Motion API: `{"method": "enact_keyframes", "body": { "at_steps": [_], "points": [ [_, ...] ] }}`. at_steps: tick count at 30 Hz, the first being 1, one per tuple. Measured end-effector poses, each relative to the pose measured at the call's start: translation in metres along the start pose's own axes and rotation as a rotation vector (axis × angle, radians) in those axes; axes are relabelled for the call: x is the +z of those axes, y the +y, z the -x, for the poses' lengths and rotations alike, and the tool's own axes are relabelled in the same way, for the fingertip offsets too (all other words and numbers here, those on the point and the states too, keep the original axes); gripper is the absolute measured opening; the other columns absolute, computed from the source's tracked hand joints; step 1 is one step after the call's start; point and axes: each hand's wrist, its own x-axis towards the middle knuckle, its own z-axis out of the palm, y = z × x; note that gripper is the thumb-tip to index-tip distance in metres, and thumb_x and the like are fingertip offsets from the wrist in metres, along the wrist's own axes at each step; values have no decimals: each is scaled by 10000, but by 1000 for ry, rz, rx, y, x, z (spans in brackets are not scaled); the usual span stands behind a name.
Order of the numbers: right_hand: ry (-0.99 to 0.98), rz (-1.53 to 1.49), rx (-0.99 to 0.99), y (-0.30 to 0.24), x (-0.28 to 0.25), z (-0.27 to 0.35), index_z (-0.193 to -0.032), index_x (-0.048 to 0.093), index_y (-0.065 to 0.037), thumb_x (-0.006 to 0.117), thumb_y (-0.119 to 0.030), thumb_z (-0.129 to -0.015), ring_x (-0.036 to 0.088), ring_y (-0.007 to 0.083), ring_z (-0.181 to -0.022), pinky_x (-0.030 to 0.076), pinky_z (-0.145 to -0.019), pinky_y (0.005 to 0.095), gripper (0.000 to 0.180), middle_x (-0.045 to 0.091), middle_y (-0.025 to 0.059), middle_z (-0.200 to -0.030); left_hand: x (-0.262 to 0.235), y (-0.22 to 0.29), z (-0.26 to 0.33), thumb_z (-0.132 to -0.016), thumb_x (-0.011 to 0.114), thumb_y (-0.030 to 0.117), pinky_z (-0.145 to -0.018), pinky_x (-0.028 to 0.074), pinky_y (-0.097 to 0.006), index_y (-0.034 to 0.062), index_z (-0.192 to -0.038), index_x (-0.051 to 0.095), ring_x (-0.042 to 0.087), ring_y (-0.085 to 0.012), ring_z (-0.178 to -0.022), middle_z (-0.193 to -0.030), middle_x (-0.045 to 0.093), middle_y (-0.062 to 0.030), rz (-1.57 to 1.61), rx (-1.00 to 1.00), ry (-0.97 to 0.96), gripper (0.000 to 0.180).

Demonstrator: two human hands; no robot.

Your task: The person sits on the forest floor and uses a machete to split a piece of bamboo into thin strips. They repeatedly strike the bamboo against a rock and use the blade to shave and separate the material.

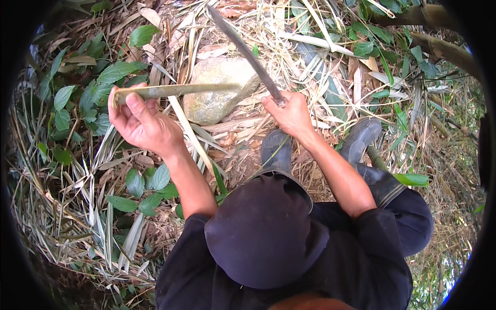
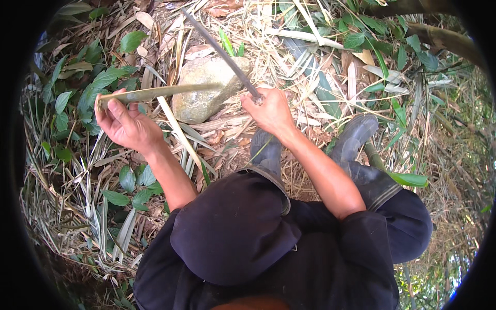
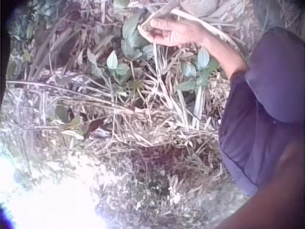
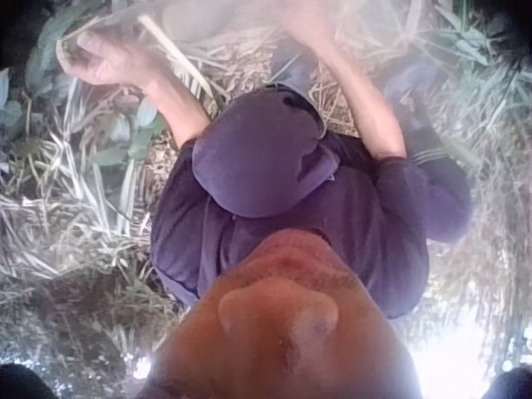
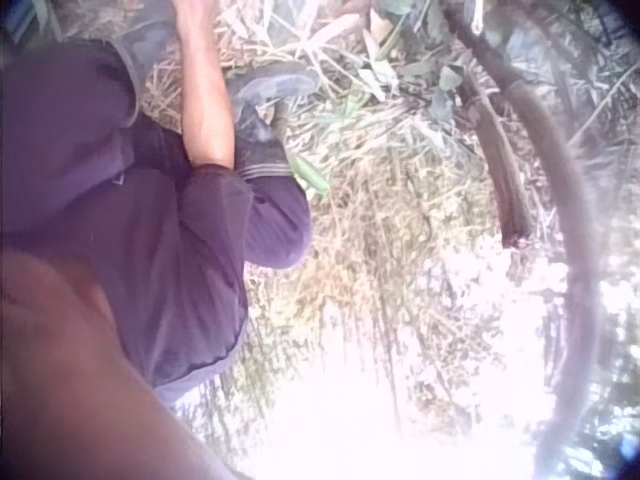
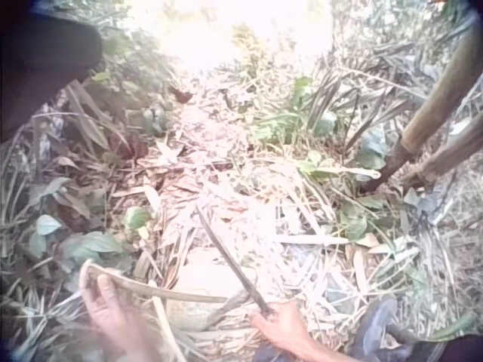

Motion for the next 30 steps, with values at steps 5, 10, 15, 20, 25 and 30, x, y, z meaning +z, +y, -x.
{"method": "enact_keyframes", "body": {
  "at_steps": [5,10,15,20,25,30],
  "points": [
    [-141,-116,49,-28,-25,1,-814,699,-57,733,-453,-865,490,64,-460,374,-438,243,401,542,-21,-545,6,-23,-11,-966,612,105,-778,561,-251,-23,-1298,527,654,-151,-871,-1039,661,-105,169,-335,47,365],
    [-551,-216,168,-38,-27,15,-824,696,-52,752,-495,-836,492,63,-452,397,-420,242,446,536,-32,-553,-5,-57,9,-921,685,123,-684,573,-253,-3,-1167,587,663,-133,-790,-916,673,-68,144,-696,177,293],
    [-494,-354,106,-38,-20,27,-907,707,-39,796,-415,-805,511,56,-497,368,-398,219,399,630,16,-657,1,-54,27,-903,698,117,-546,461,-223,-33,-1318,500,503,-62,-632,-898,598,-35,-163,-845,-13,483],
    [-470,-685,323,-85,-51,28,-1010,649,29,763,-254,-845,492,54,-459,377,-381,196,347,688,52,-789,12,-7,60,-846,686,31,-734,502,-335,-7,-1308,543,579,-192,-887,-1146,547,-137,-641,124,-260,485],
    [-359,-701,397,-84,-52,21,-917,606,16,749,-228,-857,455,86,-403,361,-385,237,290,561,23,-580,19,35,67,-687,805,59,-755,527,-364,92,-1101,702,618,-249,-926,-1068,629,-102,-426,564,-826,428],
    [-420,-836,425,-82,-34,23,-792,581,-20,661,-233,-907,442,81,-399,357,-383,252,255,494,-3,-519,28,35,65,-641,848,103,-742,554,-366,123,-988,746,638,-250,-959,-1086,659,-70,-418,628,-945,362]
  ]
}}
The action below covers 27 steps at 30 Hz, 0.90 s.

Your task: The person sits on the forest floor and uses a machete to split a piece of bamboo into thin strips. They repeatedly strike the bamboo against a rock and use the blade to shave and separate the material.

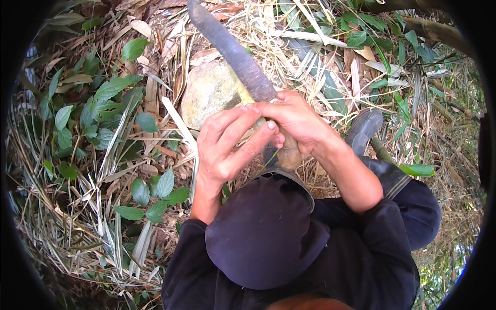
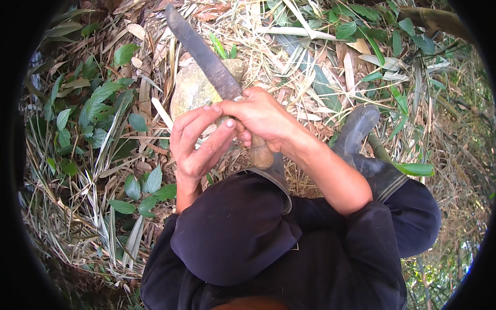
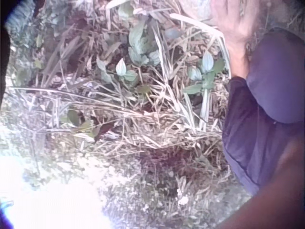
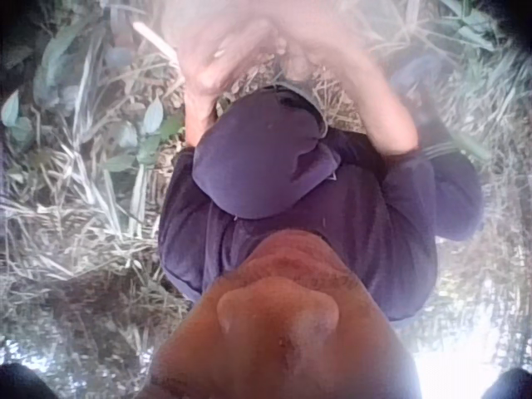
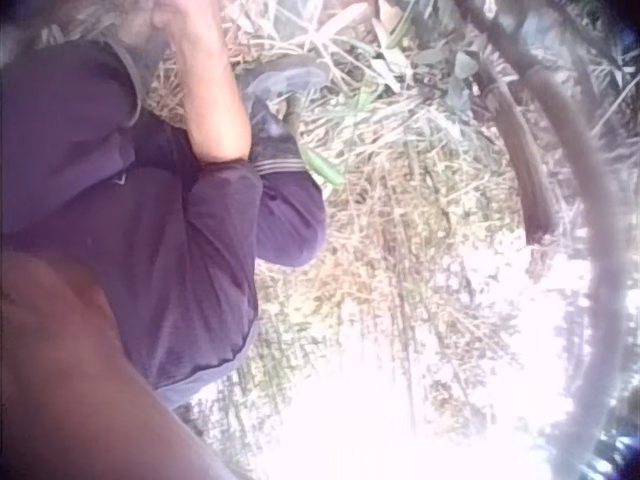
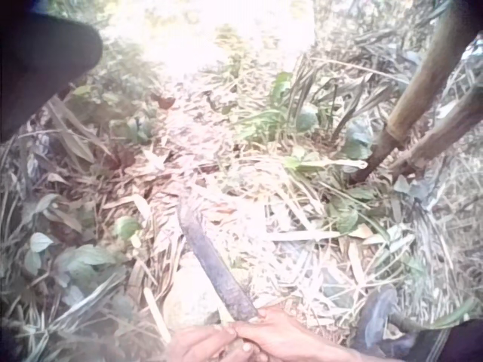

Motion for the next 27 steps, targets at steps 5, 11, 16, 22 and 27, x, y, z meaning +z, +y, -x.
{"method": "enact_keyframes", "body": {
  "at_steps": [5,11,16,22,27],
  "points": [
    [-9,144,-23,-5,6,1,-793,649,-7,665,-358,-914,460,78,-410,377,-388,262,372,509,-1,-505,-19,10,3,-778,770,62,-735,599,-356,56,-1014,708,675,-277,-887,-1026,652,-110,-38,-54,89,244],
    [348,885,-399,0,-8,-8,-695,671,47,632,-525,-891,554,240,-445,471,-518,405,606,540,123,-474,-41,18,9,-900,678,34,-650,527,-301,-19,-1086,569,583,-193,-747,-885,554,-117,-110,-352,679,222],
    [343,938,-308,18,-9,-10,-771,675,65,623,-292,-826,556,280,-460,474,-543,429,365,510,178,-473,-35,17,28,-899,668,33,-720,449,-285,-31,-1033,576,523,-171,-802,-854,528,-94,-102,-514,738,175],
    [232,1075,-418,33,-6,-11,-771,663,58,616,-228,-774,512,322,-422,461,-498,419,290,488,214,-478,-33,22,27,-885,664,15,-689,415,-280,-41,-1022,564,482,-162,-783,-871,506,-90,-251,-541,762,179],
    [238,1210,-464,39,-10,-20,-737,661,30,619,-251,-780,564,380,-467,499,-534,463,288,514,213,-486,-36,24,25,-889,659,18,-691,417,-287,-38,-1020,565,482,-168,-779,-875,496,-91,-285,-498,737,171]
  ]
}}
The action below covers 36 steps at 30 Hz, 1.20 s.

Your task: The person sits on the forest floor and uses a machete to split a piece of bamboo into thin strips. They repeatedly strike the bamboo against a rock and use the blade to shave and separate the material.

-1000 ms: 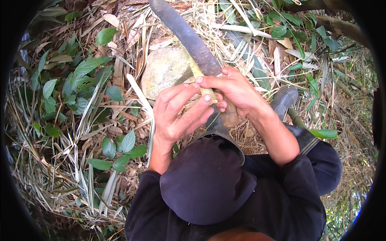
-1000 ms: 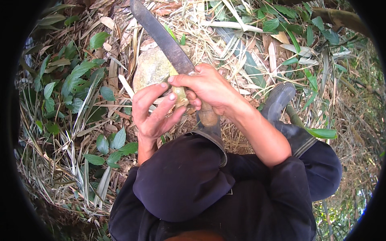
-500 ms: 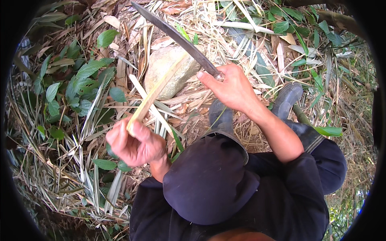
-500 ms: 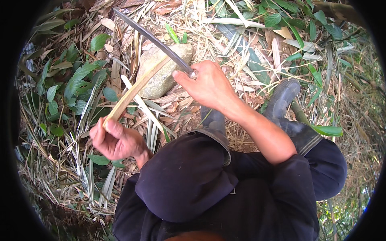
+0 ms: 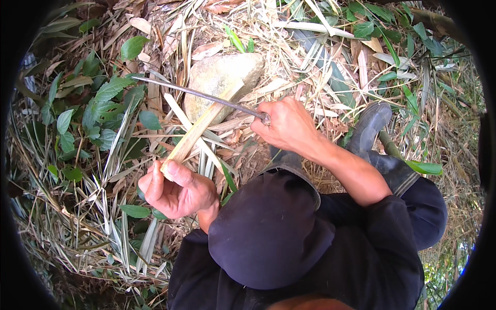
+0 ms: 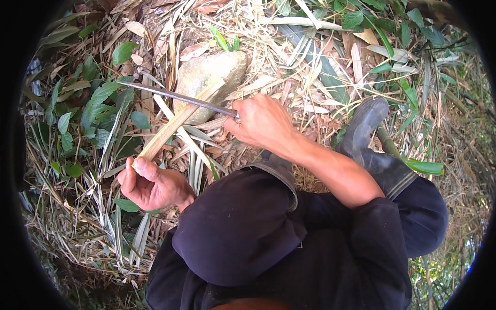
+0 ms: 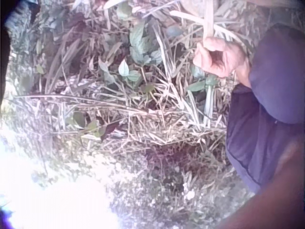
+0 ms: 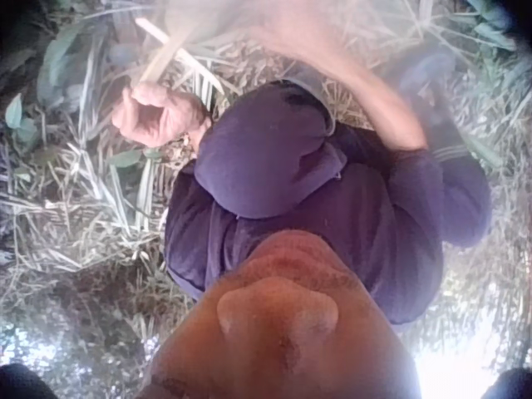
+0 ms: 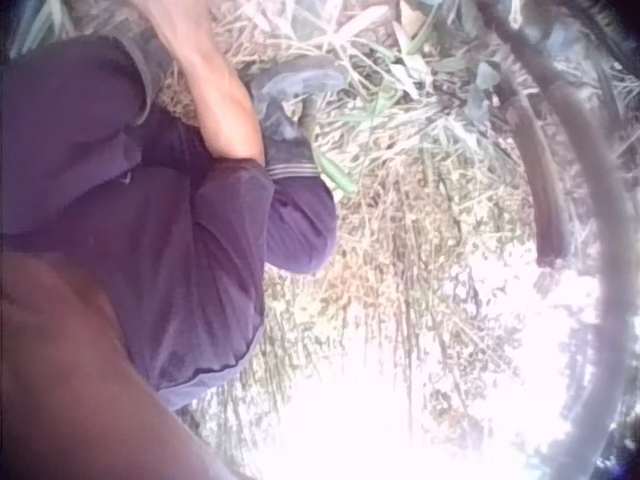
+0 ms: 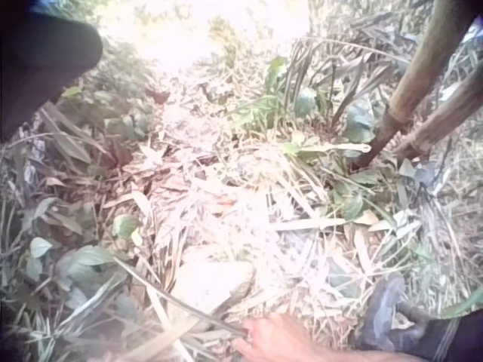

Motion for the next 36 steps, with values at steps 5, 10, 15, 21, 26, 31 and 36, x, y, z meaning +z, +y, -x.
{"method": "enact_keyframes", "body": {
  "at_steps": [5,10,15,21,26,31,36],
  "points": [
    [-4,-45,-135,-4,0,3,-746,677,12,617,-270,-780,590,391,-493,514,-544,467,290,539,211,-500,-3,2,2,-900,657,24,-691,422,-287,-38,-1022,568,486,-168,-785,-872,496,-89,-6,-10,-23,164],
    [27,-76,-52,0,7,-8,-728,671,19,627,-239,-727,539,361,-413,472,-471,436,262,500,204,-462,-7,-1,3,-916,641,31,-700,433,-286,-30,-1040,554,490,-169,-787,-852,486,-81,-44,-3,-60,163],
    [-56,-98,-142,-15,-5,-4,-736,695,5,617,-270,-753,584,374,-468,512,-519,449,287,553,210,-504,-10,2,2,-933,639,50,-703,450,-278,-22,-1044,530,508,-177,-809,-876,479,-79,-7,-14,-87,172],
    [-165,-46,-170,-18,-6,-9,-724,701,-8,627,-316,-771,621,376,-515,539,-553,463,321,605,210,-559,-30,-5,12,-925,667,66,-767,455,-295,-22,-1030,539,524,-169,-859,-937,508,-95,-4,-224,-29,187],
    [-164,-69,-2,6,0,-27,-720,699,-16,607,-301,-765,621,356,-505,534,-531,452,303,590,191,-529,-21,16,16,-901,698,63,-793,459,-320,0,-1039,541,531,-201,-876,-939,519,-89,112,-266,-55,218],
    [-23,-166,-235,-3,4,-5,-649,633,32,606,-217,-732,484,285,-380,432,-421,413,263,489,197,-460,-23,24,19,-903,696,60,-763,476,-333,11,-1058,542,556,-216,-839,-892,524,-85,126,-276,-154,224],
    [-88,-335,83,16,8,-24,-647,608,41,586,-216,-737,479,211,-383,426,-410,389,273,490,145,-440,-23,29,20,-877,728,70,-734,481,-315,18,-1020,566,570,-219,-816,-844,530,-82,128,-327,-173,223]
  ]
}}
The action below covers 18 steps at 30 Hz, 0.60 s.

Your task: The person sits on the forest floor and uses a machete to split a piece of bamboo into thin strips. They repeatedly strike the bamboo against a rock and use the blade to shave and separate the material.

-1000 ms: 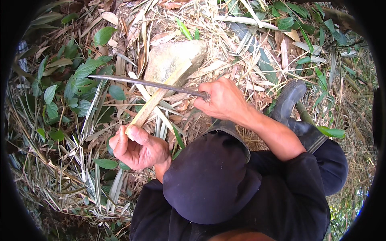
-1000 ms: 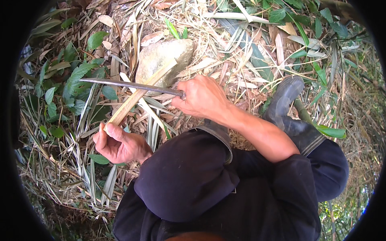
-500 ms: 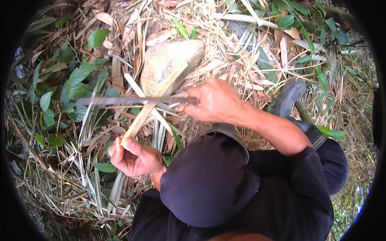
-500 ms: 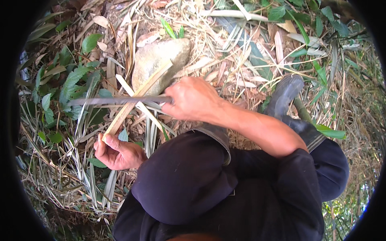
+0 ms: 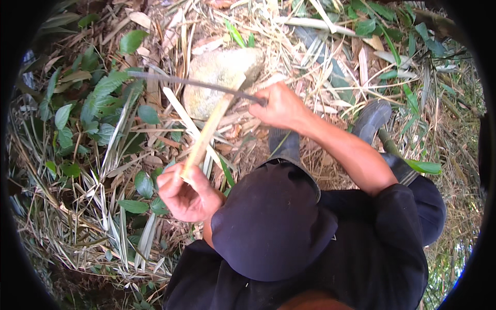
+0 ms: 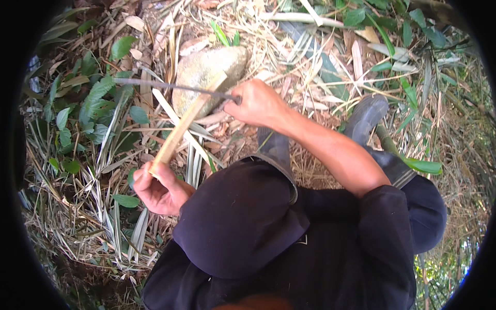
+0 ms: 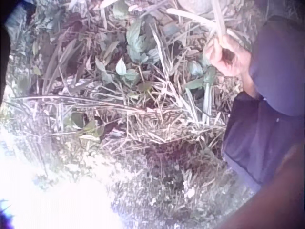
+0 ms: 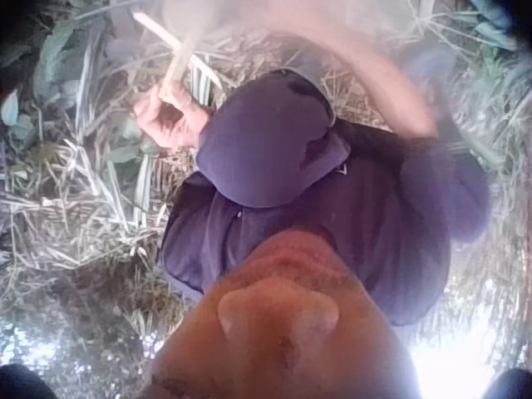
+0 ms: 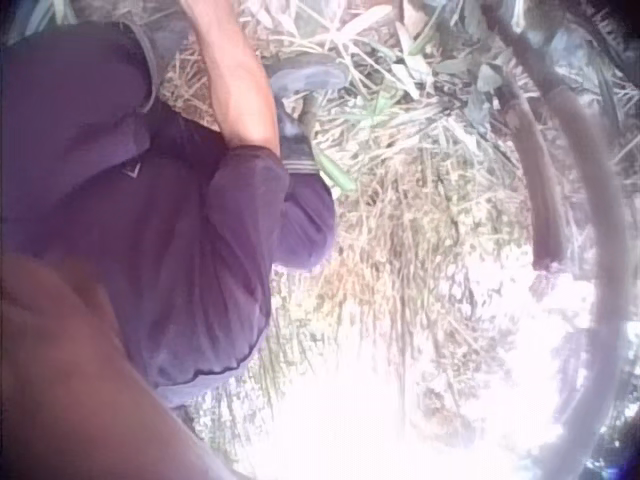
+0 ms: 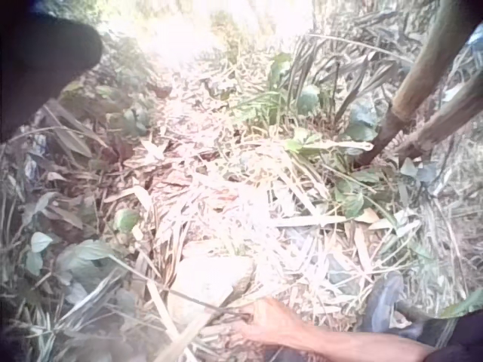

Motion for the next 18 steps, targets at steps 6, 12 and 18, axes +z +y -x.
{"method": "enact_keyframes", "body": {
  "at_steps": [6,12,18],
  "points": [
    [54,212,-498,-7,2,29,-646,608,21,584,-226,-730,446,208,-356,420,-392,382,262,487,113,-433,4,10,2,-861,738,53,-772,473,-320,10,-998,571,559,-206,-828,-845,539,-76,71,8,-67,220],
    [-26,334,-115,12,-7,9,-646,610,10,592,-252,-727,485,212,-378,427,-390,386,275,509,116,-443,8,6,-4,-865,734,53,-757,485,-307,16,-1029,582,583,-215,-835,-868,553,-90,76,43,-62,227],
    [188,417,-136,32,-15,-24,-773,684,28,602,-293,-763,567,311,-445,500,-483,425,331,558,195,-507,8,12,0,-856,734,21,-731,501,-307,10,-1021,586,590,-204,-808,-850,536,-83,96,13,-135,222]
  ]
}}
